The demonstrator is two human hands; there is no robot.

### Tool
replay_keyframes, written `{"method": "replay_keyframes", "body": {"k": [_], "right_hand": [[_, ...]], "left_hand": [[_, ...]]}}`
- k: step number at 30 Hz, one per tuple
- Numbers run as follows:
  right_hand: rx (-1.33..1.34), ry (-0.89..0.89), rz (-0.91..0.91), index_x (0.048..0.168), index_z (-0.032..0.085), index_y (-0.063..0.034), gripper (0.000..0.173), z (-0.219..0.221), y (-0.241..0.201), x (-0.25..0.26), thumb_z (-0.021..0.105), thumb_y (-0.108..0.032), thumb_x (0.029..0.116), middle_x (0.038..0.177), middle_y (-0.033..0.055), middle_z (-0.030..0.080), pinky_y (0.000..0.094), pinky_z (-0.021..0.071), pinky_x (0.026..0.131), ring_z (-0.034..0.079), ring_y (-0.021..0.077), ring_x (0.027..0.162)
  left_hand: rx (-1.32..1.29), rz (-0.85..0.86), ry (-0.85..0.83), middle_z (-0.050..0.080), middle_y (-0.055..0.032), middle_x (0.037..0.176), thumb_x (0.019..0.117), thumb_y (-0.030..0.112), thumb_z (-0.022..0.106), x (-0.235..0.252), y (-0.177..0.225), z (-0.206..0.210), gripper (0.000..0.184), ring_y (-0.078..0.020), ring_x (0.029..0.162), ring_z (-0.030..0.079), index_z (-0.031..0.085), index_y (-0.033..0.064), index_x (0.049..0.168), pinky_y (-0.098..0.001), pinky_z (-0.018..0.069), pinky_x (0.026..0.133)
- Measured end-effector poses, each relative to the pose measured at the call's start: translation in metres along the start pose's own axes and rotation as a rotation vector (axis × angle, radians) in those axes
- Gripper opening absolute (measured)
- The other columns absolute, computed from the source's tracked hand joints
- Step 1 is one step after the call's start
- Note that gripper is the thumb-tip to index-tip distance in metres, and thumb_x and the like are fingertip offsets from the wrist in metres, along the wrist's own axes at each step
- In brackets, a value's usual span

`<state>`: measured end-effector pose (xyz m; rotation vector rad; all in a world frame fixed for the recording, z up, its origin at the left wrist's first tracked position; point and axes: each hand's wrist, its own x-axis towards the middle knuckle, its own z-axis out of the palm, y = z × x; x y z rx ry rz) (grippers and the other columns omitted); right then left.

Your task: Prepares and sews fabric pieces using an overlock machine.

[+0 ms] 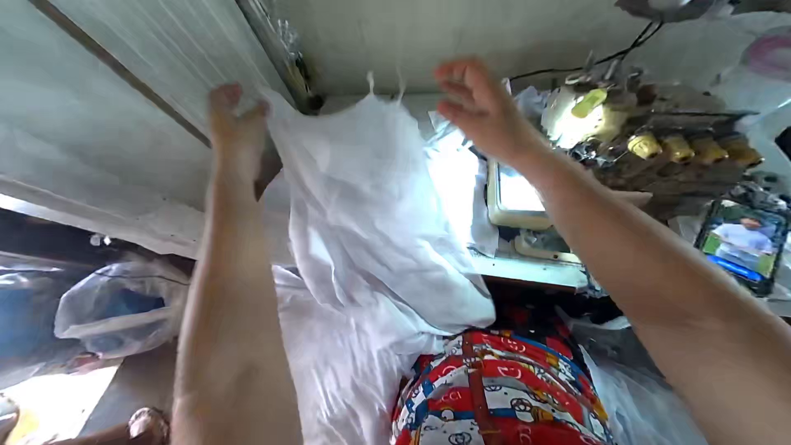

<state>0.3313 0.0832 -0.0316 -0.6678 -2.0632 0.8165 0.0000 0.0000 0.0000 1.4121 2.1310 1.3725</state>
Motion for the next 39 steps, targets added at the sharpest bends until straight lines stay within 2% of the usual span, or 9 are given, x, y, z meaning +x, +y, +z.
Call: {"method": "replay_keyframes", "body": {"k": [3, 7, 11, 15, 20, 24, 28, 32, 39], "right_hand": [[-0.112, -0.174, 0.115, 0.135, 0.056, 0.0040, 0.038, 0.038, 0.029, -0.059, 0.062, -0.009, 0.0997, 0.136, 0.0219, 0.060, 0.0432, 0.0555, 0.096, 0.065, 0.0294, 0.118], [-0.079, -0.262, 0.284, 0.119, 0.065, 0.0035, 0.023, 0.063, 0.067, -0.136, 0.062, -0.009, 0.0992, 0.109, 0.0184, 0.069, 0.0440, 0.0584, 0.081, 0.069, 0.0270, 0.091], [-0.025, -0.084, 0.268, 0.108, 0.068, 0.0064, 0.022, 0.081, 0.094, -0.179, 0.061, -0.012, 0.0984, 0.099, 0.0180, 0.070, 0.0326, 0.0574, 0.076, 0.068, 0.0194, 0.081], [-0.107, -0.001, 0.312, 0.123, 0.065, 0.0054, 0.027, 0.092, 0.091, -0.162, 0.058, -0.004, 0.0993, 0.114, 0.0224, 0.066, 0.0449, 0.0566, 0.083, 0.067, 0.0295, 0.094], [-0.215, -0.110, 0.256, 0.141, 0.056, 0.0038, 0.041, 0.101, 0.099, -0.106, 0.055, -0.008, 0.1023, 0.142, 0.0252, 0.057, 0.0595, 0.0425, 0.107, 0.055, 0.0443, 0.130], [-0.130, -0.259, 0.380, 0.130, 0.066, 0.0017, 0.037, 0.106, 0.116, -0.086, 0.067, -0.017, 0.0980, 0.119, 0.0266, 0.066, 0.0633, 0.0446, 0.100, 0.061, 0.0449, 0.115], [0.108, -0.286, 0.446, 0.099, 0.068, 0.0060, 0.023, 0.094, 0.108, -0.093, 0.074, -0.016, 0.0925, 0.078, 0.0136, 0.062, 0.0429, 0.0487, 0.067, 0.057, 0.0207, 0.069], [0.529, -0.220, 0.551, 0.088, 0.058, -0.0052, 0.016, 0.081, 0.088, -0.106, 0.073, -0.006, 0.0893, 0.073, -0.0020, 0.059, 0.0212, 0.0496, 0.062, 0.057, 0.0024, 0.064], [0.755, -0.232, 0.658, 0.110, 0.063, -0.0051, 0.014, 0.069, 0.056, -0.109, 0.062, -0.002, 0.0971, 0.077, -0.0024, 0.069, 0.0199, 0.0529, 0.057, 0.063, 0.0028, 0.063]], "left_hand": [[0.130, 0.044, -0.235, 0.046, -0.0336, 0.148, 0.0981, 0.012, 0.066, -0.047, -0.045, 0.055, 0.063, -0.0434, 0.135, 0.049, 0.038, -0.0069, 0.151, -0.0533, 0.0430, 0.110], [0.194, 0.259, -0.580, 0.070, -0.0169, 0.115, 0.0998, 0.009, 0.062, -0.138, -0.067, 0.119, 0.020, -0.0289, 0.107, 0.068, 0.070, -0.0006, 0.116, -0.0480, 0.0553, 0.095], [0.245, 0.158, -0.619, 0.072, -0.0171, 0.113, 0.0983, 0.029, 0.067, -0.189, -0.071, 0.163, 0.032, -0.0333, 0.109, 0.068, 0.073, 0.0025, 0.115, -0.0536, 0.0522, 0.097], [0.256, 0.127, -0.602, 0.070, -0.0198, 0.114, 0.0970, 0.026, 0.068, -0.198, -0.066, 0.187, 0.027, -0.0380, 0.116, 0.063, 0.074, 0.0007, 0.105, -0.0586, 0.0438, 0.103], [-0.129, -0.057, -0.691, 0.067, -0.0099, 0.088, 0.0993, 0.013, 0.063, -0.185, -0.060, 0.156, 0.020, -0.0107, 0.078, 0.065, 0.064, -0.0064, 0.103, -0.0277, 0.0546, 0.076], [-0.331, -0.197, -0.666, 0.062, -0.0043, 0.091, 0.0971, 0.007, 0.063, -0.185, -0.050, 0.118, 0.024, -0.0065, 0.074, 0.064, 0.056, -0.0046, 0.117, -0.0244, 0.0568, 0.072], [-0.480, -0.105, -0.700, 0.066, 0.0074, 0.093, 0.0959, 0.004, 0.058, -0.188, -0.048, 0.092, 0.017, 0.0007, 0.082, 0.064, 0.063, 0.0024, 0.112, -0.0207, 0.0560, 0.079], [-0.316, 0.141, -0.690, 0.072, 0.0013, 0.105, 0.0923, 0.000, 0.064, -0.177, -0.056, 0.091, 0.018, 0.0016, 0.095, 0.066, 0.070, -0.0011, 0.109, -0.0190, 0.0548, 0.089], [-0.060, 0.487, -0.545, 0.074, -0.0061, 0.099, 0.0914, 0.006, 0.071, -0.145, -0.051, 0.102, 0.012, -0.0101, 0.097, 0.069, 0.076, 0.0027, 0.102, -0.0285, 0.0556, 0.091]]}}
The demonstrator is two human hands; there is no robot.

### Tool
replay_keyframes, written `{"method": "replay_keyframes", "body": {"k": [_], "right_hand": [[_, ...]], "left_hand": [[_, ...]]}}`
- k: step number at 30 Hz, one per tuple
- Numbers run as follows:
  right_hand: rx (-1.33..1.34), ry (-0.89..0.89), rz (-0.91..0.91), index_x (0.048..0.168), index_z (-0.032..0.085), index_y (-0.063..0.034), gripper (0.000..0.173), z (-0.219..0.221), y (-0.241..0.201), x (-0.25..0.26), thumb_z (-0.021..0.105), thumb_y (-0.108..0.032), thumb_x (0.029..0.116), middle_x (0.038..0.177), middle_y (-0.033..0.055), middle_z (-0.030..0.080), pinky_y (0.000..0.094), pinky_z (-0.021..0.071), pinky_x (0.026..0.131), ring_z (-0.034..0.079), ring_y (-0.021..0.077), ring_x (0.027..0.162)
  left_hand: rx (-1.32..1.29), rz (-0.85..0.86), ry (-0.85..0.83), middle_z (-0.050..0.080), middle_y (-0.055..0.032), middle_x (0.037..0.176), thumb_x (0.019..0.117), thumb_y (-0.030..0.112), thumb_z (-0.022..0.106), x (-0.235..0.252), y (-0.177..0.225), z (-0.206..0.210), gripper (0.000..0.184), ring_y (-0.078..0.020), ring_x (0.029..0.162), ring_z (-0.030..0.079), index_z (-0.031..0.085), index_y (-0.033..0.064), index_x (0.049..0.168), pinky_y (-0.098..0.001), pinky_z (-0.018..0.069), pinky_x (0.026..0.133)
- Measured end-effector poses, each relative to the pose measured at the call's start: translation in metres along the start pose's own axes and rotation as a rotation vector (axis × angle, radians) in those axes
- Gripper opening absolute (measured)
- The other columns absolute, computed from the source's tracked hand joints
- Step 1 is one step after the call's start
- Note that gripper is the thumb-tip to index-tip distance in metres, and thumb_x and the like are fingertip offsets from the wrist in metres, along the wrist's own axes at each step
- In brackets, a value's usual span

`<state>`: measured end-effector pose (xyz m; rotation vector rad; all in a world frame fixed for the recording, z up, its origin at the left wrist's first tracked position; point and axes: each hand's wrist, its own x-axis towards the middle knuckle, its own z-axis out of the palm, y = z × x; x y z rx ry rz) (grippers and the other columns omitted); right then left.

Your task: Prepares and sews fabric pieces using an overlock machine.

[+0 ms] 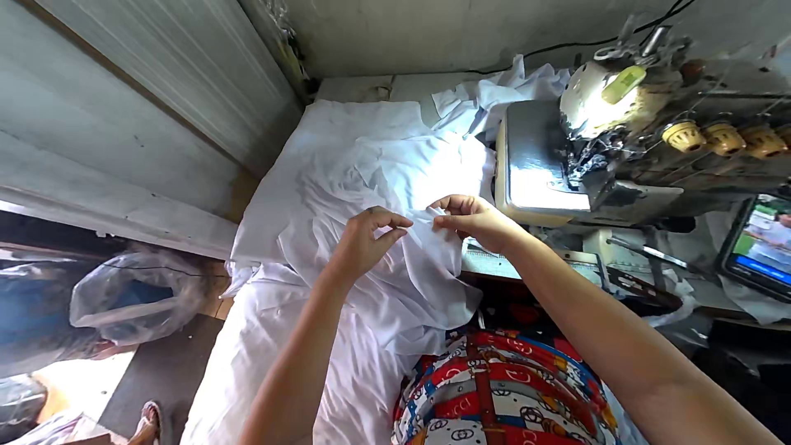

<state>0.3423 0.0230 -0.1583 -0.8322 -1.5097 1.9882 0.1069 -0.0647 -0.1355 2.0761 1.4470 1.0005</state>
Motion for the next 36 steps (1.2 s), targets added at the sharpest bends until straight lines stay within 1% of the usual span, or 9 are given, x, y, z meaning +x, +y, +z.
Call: {"method": "replay_keyframes", "body": {"k": [5, 7, 11, 15, 18, 22, 27, 31, 36], "right_hand": [[0.044, 0.013, -0.043, 0.091, 0.059, -0.0113, 0.011, -0.001, -0.002, -0.005, 0.063, -0.002, 0.0960, 0.070, -0.0051, 0.065, 0.0135, 0.0414, 0.049, 0.052, -0.0021, 0.053], [-0.006, 0.035, -0.074, 0.096, 0.060, -0.0100, 0.011, -0.002, -0.004, -0.007, 0.065, -0.001, 0.0944, 0.070, -0.0050, 0.065, 0.0132, 0.0399, 0.049, 0.051, -0.0027, 0.052], [-0.374, 0.054, -0.119, 0.124, 0.062, 0.0011, 0.025, -0.004, -0.012, -0.015, 0.063, -0.005, 0.0993, 0.068, -0.0004, 0.060, 0.0167, 0.0445, 0.050, 0.051, 0.0008, 0.052], [-0.565, 0.132, -0.012, 0.102, 0.069, -0.0002, 0.011, -0.004, -0.016, -0.022, 0.072, -0.009, 0.0953, 0.073, 0.0038, 0.067, 0.0206, 0.0482, 0.049, 0.055, 0.0043, 0.051], [-0.444, 0.199, -0.047, 0.110, 0.062, -0.0004, 0.019, -0.002, -0.016, -0.025, 0.071, -0.007, 0.0949, 0.074, 0.0044, 0.068, 0.0208, 0.0487, 0.047, 0.059, 0.0057, 0.052], [-0.374, 0.195, -0.194, 0.133, 0.050, 0.0005, 0.031, 0.009, -0.015, -0.033, 0.056, -0.004, 0.1028, 0.091, 0.0080, 0.071, 0.0284, 0.0606, 0.065, 0.071, 0.0110, 0.073], [-0.462, 0.165, -0.434, 0.140, 0.046, 0.0015, 0.041, 0.025, -0.006, -0.048, 0.051, -0.003, 0.1000, 0.092, 0.0044, 0.071, 0.0223, 0.0545, 0.072, 0.064, 0.0023, 0.076], [-0.382, 0.126, -0.412, 0.146, 0.042, 0.0019, 0.046, 0.026, 0.001, -0.051, 0.046, -0.002, 0.1002, 0.095, 0.0062, 0.072, 0.0234, 0.0549, 0.079, 0.066, 0.0031, 0.083], [-0.229, 0.051, -0.367, 0.141, 0.043, 0.0039, 0.045, 0.032, 0.015, -0.054, 0.057, -0.012, 0.1014, 0.094, 0.0030, 0.070, 0.0208, 0.0571, 0.075, 0.067, 0.0010, 0.079]], "left_hand": [[0.036, 0.094, -0.021, 0.067, -0.0067, 0.109, 0.0943, 0.018, 0.069, 0.009, 0.003, -0.008, 0.013, -0.0146, 0.110, 0.061, 0.077, 0.0070, 0.095, -0.0309, 0.0489, 0.098], [0.014, 0.114, -0.068, 0.069, -0.0104, 0.118, 0.0976, 0.017, 0.064, 0.009, 0.003, -0.011, 0.016, -0.0194, 0.122, 0.061, 0.073, 0.0036, 0.096, -0.0365, 0.0470, 0.107], [-0.117, 0.101, -0.157, 0.073, -0.0016, 0.095, 0.0951, 0.010, 0.066, 0.010, 0.009, -0.013, 0.010, -0.0046, 0.094, 0.068, 0.071, 0.0010, 0.097, -0.0243, 0.0545, 0.092], [-0.127, 0.008, -0.177, 0.069, 0.0012, 0.082, 0.0887, 0.007, 0.074, 0.015, 0.019, -0.009, 0.007, -0.0005, 0.075, 0.064, 0.071, 0.0017, 0.092, -0.0178, 0.0532, 0.074], [-0.115, 0.021, -0.195, 0.071, -0.0011, 0.086, 0.0978, 0.007, 0.064, 0.020, 0.021, -0.005, 0.010, -0.0014, 0.075, 0.065, 0.071, 0.0004, 0.099, -0.0186, 0.0556, 0.074], [-0.196, 0.130, -0.221, 0.073, -0.0014, 0.091, 0.0936, 0.005, 0.068, 0.027, 0.044, 0.003, 0.009, -0.0019, 0.086, 0.068, 0.075, 0.0002, 0.096, -0.0195, 0.0560, 0.084], [-0.076, 0.059, -0.022, 0.067, -0.0085, 0.094, 0.0867, 0.007, 0.077, 0.033, 0.056, 0.021, 0.013, -0.0083, 0.075, 0.061, 0.073, 0.0008, 0.097, -0.0207, 0.0523, 0.068], [-0.027, -0.107, -0.153, 0.069, -0.0064, 0.094, 0.0918, 0.011, 0.074, 0.032, 0.056, 0.023, 0.014, -0.0082, 0.066, 0.057, 0.073, 0.0033, 0.104, -0.0235, 0.0485, 0.061], [0.011, 0.018, -0.046, 0.067, -0.0026, 0.085, 0.0927, 0.011, 0.072, 0.022, 0.051, 0.020, 0.006, -0.0041, 0.075, 0.062, 0.074, 0.0047, 0.093, -0.0166, 0.0513, 0.069]]}}
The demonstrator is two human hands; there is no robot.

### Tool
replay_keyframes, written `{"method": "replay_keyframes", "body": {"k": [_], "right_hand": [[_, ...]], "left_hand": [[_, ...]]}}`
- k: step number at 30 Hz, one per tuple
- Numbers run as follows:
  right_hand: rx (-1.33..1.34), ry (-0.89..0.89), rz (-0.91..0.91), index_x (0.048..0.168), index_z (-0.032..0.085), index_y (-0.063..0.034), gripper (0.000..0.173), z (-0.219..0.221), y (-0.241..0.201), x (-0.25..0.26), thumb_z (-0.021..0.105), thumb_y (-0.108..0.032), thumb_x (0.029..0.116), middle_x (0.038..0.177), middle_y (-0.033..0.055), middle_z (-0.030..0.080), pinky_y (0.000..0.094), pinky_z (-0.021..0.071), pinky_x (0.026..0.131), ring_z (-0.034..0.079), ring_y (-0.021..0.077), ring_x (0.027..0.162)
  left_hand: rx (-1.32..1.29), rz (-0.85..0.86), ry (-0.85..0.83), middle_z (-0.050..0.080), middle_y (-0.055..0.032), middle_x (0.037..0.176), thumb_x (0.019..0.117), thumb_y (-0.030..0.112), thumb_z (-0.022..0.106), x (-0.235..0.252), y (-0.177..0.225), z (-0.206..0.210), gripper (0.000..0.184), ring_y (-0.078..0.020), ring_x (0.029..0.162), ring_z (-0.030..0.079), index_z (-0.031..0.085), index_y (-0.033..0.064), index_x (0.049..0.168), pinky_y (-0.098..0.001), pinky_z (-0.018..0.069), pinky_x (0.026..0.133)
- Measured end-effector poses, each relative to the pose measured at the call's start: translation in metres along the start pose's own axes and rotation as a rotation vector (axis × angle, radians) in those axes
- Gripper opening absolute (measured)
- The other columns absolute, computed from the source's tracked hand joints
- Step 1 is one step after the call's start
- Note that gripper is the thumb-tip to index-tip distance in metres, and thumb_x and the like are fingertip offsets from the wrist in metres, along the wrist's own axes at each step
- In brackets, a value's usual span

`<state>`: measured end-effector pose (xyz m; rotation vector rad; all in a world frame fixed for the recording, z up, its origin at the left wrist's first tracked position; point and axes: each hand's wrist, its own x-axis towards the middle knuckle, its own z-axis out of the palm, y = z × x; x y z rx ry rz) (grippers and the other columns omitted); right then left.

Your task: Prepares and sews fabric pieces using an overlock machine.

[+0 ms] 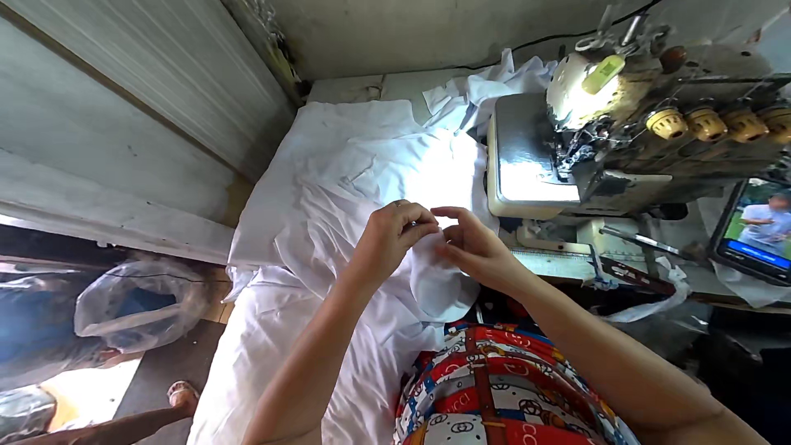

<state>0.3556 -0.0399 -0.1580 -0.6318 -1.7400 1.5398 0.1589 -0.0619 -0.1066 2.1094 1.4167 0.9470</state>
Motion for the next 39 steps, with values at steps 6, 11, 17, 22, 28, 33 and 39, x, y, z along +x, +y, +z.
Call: {"method": "replay_keyframes", "body": {"k": [6, 11, 17, 22, 28, 33, 39], "right_hand": [[-0.085, -0.027, -0.038, 0.108, 0.063, 0.0027, 0.020, 0.002, 0.008, -0.004, 0.054, -0.014, 0.1043, 0.083, -0.0008, 0.066, 0.0150, 0.0524, 0.070, 0.061, -0.0034, 0.074], [-0.155, 0.082, -0.125, 0.105, 0.065, 0.0030, 0.019, 0.005, 0.008, -0.001, 0.056, -0.014, 0.1025, 0.065, -0.0065, 0.055, 0.0120, 0.0431, 0.058, 0.049, -0.0063, 0.058], [-0.171, 0.163, -0.202, 0.101, 0.065, 0.0030, 0.017, 0.009, 0.012, -0.003, 0.058, -0.012, 0.1010, 0.059, -0.0073, 0.052, 0.0105, 0.0388, 0.052, 0.044, -0.0071, 0.053], [-0.156, 0.190, -0.214, 0.103, 0.064, 0.0032, 0.014, 0.011, 0.013, -0.003, 0.057, -0.009, 0.0997, 0.059, -0.0079, 0.051, 0.0097, 0.0378, 0.052, 0.043, -0.0076, 0.052], [-0.150, 0.173, -0.134, 0.106, 0.065, 0.0002, 0.022, 0.007, 0.008, -0.005, 0.046, -0.011, 0.1043, 0.067, -0.0081, 0.055, 0.0115, 0.0432, 0.059, 0.050, -0.0074, 0.060], [-0.131, 0.132, -0.096, 0.107, 0.063, 0.0011, 0.019, 0.008, 0.008, -0.006, 0.047, -0.008, 0.1020, 0.079, -0.0029, 0.063, 0.0140, 0.0499, 0.067, 0.058, -0.0044, 0.070], [-0.087, 0.132, -0.099, 0.103, 0.062, 0.0001, 0.012, 0.007, 0.010, -0.005, 0.054, -0.008, 0.0983, 0.074, -0.0053, 0.061, 0.0128, 0.0480, 0.060, 0.055, -0.0052, 0.063]], "left_hand": [[-0.004, 0.023, -0.036, 0.065, -0.0019, 0.085, 0.0971, 0.014, 0.067, -0.006, -0.006, -0.007, 0.010, -0.0029, 0.073, 0.060, 0.068, 0.0037, 0.098, -0.0156, 0.0503, 0.068], [-0.219, -0.095, -0.140, 0.065, -0.0007, 0.085, 0.0934, 0.006, 0.070, -0.008, -0.002, -0.008, 0.019, -0.0006, 0.071, 0.060, 0.063, 0.0010, 0.110, -0.0159, 0.0519, 0.067], [-0.230, -0.185, -0.334, 0.065, -0.0065, 0.109, 0.0949, 0.002, 0.062, -0.010, -0.010, -0.015, 0.033, -0.0054, 0.088, 0.064, 0.058, 0.0011, 0.127, -0.0213, 0.0541, 0.079], [-0.238, -0.211, -0.270, 0.068, -0.0010, 0.094, 0.0980, 0.004, 0.062, -0.010, -0.010, -0.011, 0.010, 0.0004, 0.073, 0.062, 0.066, 0.0022, 0.107, -0.0159, 0.0526, 0.068], [-0.303, -0.210, -0.205, 0.063, 0.0027, 0.076, 0.0943, 0.007, 0.069, -0.010, -0.009, -0.008, 0.006, 0.0018, 0.065, 0.058, 0.064, 0.0027, 0.096, -0.0143, 0.0501, 0.063], [-0.269, -0.179, -0.189, 0.064, 0.0028, 0.076, 0.0991, 0.010, 0.064, -0.012, -0.013, -0.008, 0.009, 0.0015, 0.066, 0.059, 0.068, 0.0030, 0.097, -0.0152, 0.0504, 0.065], [-0.235, -0.157, -0.242, 0.067, -0.0003, 0.085, 0.1007, 0.007, 0.059, -0.013, -0.012, -0.010, 0.010, -0.0010, 0.074, 0.062, 0.067, 0.0023, 0.104, -0.0182, 0.0530, 0.071]]}}
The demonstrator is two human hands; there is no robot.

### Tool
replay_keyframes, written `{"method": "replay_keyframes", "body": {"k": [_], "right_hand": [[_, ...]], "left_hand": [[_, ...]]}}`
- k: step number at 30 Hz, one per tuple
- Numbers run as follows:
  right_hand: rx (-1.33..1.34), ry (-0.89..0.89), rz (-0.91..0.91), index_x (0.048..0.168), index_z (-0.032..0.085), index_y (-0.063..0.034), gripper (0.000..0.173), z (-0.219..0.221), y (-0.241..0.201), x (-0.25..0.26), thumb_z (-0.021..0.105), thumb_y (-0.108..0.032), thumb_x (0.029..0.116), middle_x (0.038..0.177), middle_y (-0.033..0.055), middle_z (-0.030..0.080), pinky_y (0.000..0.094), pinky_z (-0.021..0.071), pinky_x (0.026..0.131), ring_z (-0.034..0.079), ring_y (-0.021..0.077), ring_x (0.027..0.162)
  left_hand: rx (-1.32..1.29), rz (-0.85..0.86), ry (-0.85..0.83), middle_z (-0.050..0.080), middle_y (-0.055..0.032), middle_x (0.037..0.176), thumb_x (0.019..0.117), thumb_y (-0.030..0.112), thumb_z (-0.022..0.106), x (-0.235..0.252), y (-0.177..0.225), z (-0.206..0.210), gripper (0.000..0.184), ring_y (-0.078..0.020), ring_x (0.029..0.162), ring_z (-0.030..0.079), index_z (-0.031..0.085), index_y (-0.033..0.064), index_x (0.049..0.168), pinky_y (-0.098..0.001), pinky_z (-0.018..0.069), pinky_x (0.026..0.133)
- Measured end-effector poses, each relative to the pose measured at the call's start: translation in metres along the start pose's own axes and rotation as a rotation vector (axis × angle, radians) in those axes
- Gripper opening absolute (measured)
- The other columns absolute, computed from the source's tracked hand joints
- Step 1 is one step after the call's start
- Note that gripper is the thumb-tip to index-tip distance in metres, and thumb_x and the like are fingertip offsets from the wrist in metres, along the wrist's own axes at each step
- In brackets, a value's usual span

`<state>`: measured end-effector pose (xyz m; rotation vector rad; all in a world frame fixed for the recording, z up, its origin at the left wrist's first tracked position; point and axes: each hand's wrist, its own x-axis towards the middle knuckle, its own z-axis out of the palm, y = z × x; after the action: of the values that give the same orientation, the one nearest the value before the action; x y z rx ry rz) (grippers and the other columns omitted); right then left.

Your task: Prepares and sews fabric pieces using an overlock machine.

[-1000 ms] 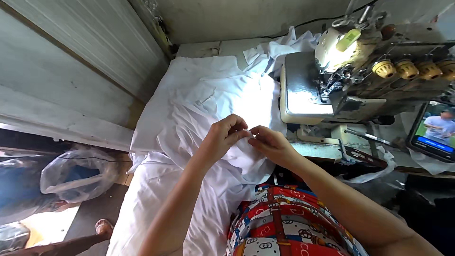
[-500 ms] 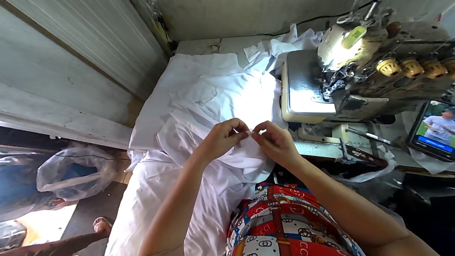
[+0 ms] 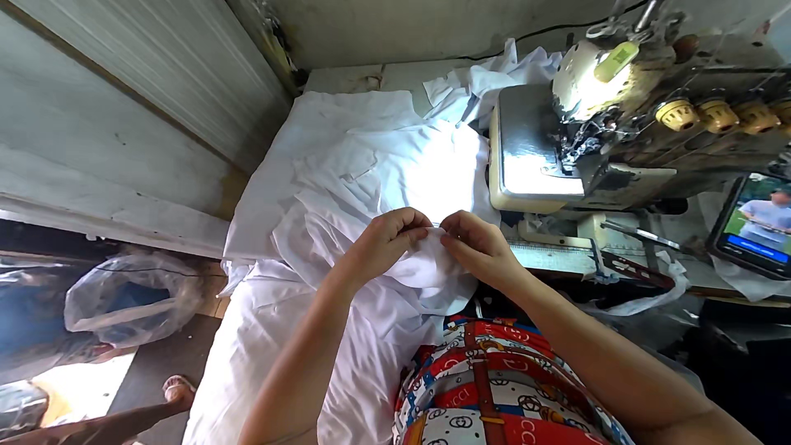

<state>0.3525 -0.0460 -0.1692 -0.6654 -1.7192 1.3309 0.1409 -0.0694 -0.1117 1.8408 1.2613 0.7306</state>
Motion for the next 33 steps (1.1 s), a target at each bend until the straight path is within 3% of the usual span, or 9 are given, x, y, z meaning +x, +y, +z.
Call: {"method": "replay_keyframes", "body": {"k": [2, 5, 11, 15, 18, 22, 28, 33], "right_hand": [[0.000, 0.005, -0.016, 0.101, 0.062, 0.0001, 0.011, 0.0001, -0.0006, 0.0005, 0.055, -0.007, 0.0980, 0.070, -0.0064, 0.058, 0.0121, 0.0466, 0.059, 0.053, -0.0057, 0.061], [0.005, 0.017, -0.017, 0.100, 0.062, 0.0002, 0.010, 0.0017, -0.0014, 0.0006, 0.056, -0.008, 0.0987, 0.067, -0.0071, 0.056, 0.0117, 0.0449, 0.057, 0.051, -0.0057, 0.058], [-0.038, 0.043, -0.031, 0.096, 0.061, -0.0009, 0.014, 0.0012, 0.0004, 0.0019, 0.059, -0.013, 0.1011, 0.068, -0.0066, 0.056, 0.0110, 0.0444, 0.058, 0.052, -0.0061, 0.059], [-0.045, 0.066, -0.028, 0.096, 0.062, -0.0013, 0.013, 0.0028, 0.0010, 0.0028, 0.061, -0.013, 0.1006, 0.069, -0.0067, 0.058, 0.0104, 0.0452, 0.059, 0.053, -0.0068, 0.061], [-0.054, 0.048, -0.038, 0.100, 0.063, 0.0005, 0.011, 0.0041, 0.0013, 0.0019, 0.059, -0.010, 0.1007, 0.075, -0.0038, 0.062, 0.0118, 0.0486, 0.064, 0.056, -0.0054, 0.066], [-0.073, 0.030, -0.040, 0.103, 0.062, 0.0021, 0.011, 0.0044, -0.0002, 0.0006, 0.056, -0.008, 0.1008, 0.079, -0.0011, 0.064, 0.0130, 0.0506, 0.067, 0.058, -0.0043, 0.069], [-0.076, 0.013, -0.039, 0.103, 0.062, 0.0014, 0.013, 0.0040, -0.0002, -0.0007, 0.056, -0.010, 0.1021, 0.079, -0.0009, 0.064, 0.0143, 0.0518, 0.068, 0.060, -0.0030, 0.070], [-0.133, 0.002, -0.056, 0.103, 0.063, 0.0012, 0.016, 0.0031, 0.0009, -0.0006, 0.057, -0.014, 0.1025, 0.079, 0.0003, 0.064, 0.0151, 0.0515, 0.067, 0.060, -0.0022, 0.070]], "left_hand": [[-0.025, -0.044, -0.020, 0.067, -0.0001, 0.086, 0.0976, 0.006, 0.064, 0.0005, 0.0034, 0.0008, 0.009, 0.0000, 0.075, 0.062, 0.066, 0.0018, 0.105, -0.0167, 0.0528, 0.073], [-0.030, -0.106, 0.029, 0.064, 0.0021, 0.078, 0.0916, 0.008, 0.074, 0.0018, 0.0055, 0.0044, 0.010, 0.0016, 0.068, 0.058, 0.067, 0.0033, 0.097, -0.0148, 0.0497, 0.066], [0.000, -0.024, 0.084, 0.065, 0.0039, 0.072, 0.0999, 0.013, 0.064, 0.0003, 0.0006, 0.0049, 0.014, 0.0029, 0.064, 0.058, 0.071, 0.0039, 0.092, -0.0151, 0.0492, 0.063], [-0.035, -0.012, 0.098, 0.067, 0.0033, 0.077, 0.0952, 0.008, 0.068, 0.0004, 0.0010, 0.0047, 0.005, 0.0028, 0.067, 0.060, 0.070, 0.0033, 0.095, -0.0142, 0.0507, 0.065], [-0.057, -0.025, 0.108, 0.068, 0.0010, 0.083, 0.0905, 0.002, 0.072, 0.0000, 0.0037, 0.0042, 0.009, 0.0003, 0.072, 0.063, 0.068, 0.0032, 0.098, -0.0154, 0.0530, 0.068], [-0.067, -0.024, 0.110, 0.068, 0.0005, 0.086, 0.0934, 0.004, 0.069, 0.0007, 0.0035, 0.0055, 0.010, -0.0002, 0.074, 0.063, 0.067, 0.0032, 0.103, -0.0162, 0.0539, 0.069], [-0.009, 0.007, 0.163, 0.064, 0.0023, 0.076, 0.0934, 0.009, 0.071, 0.0009, 0.0036, 0.0086, 0.006, 0.0015, 0.065, 0.058, 0.068, 0.0035, 0.093, -0.0138, 0.0492, 0.062], [0.041, 0.058, 0.176, 0.067, 0.0012, 0.080, 0.0969, 0.010, 0.067, -0.0015, 0.0012, 0.0080, 0.008, 0.0003, 0.068, 0.061, 0.070, 0.0035, 0.095, -0.0153, 0.0517, 0.065]]}}
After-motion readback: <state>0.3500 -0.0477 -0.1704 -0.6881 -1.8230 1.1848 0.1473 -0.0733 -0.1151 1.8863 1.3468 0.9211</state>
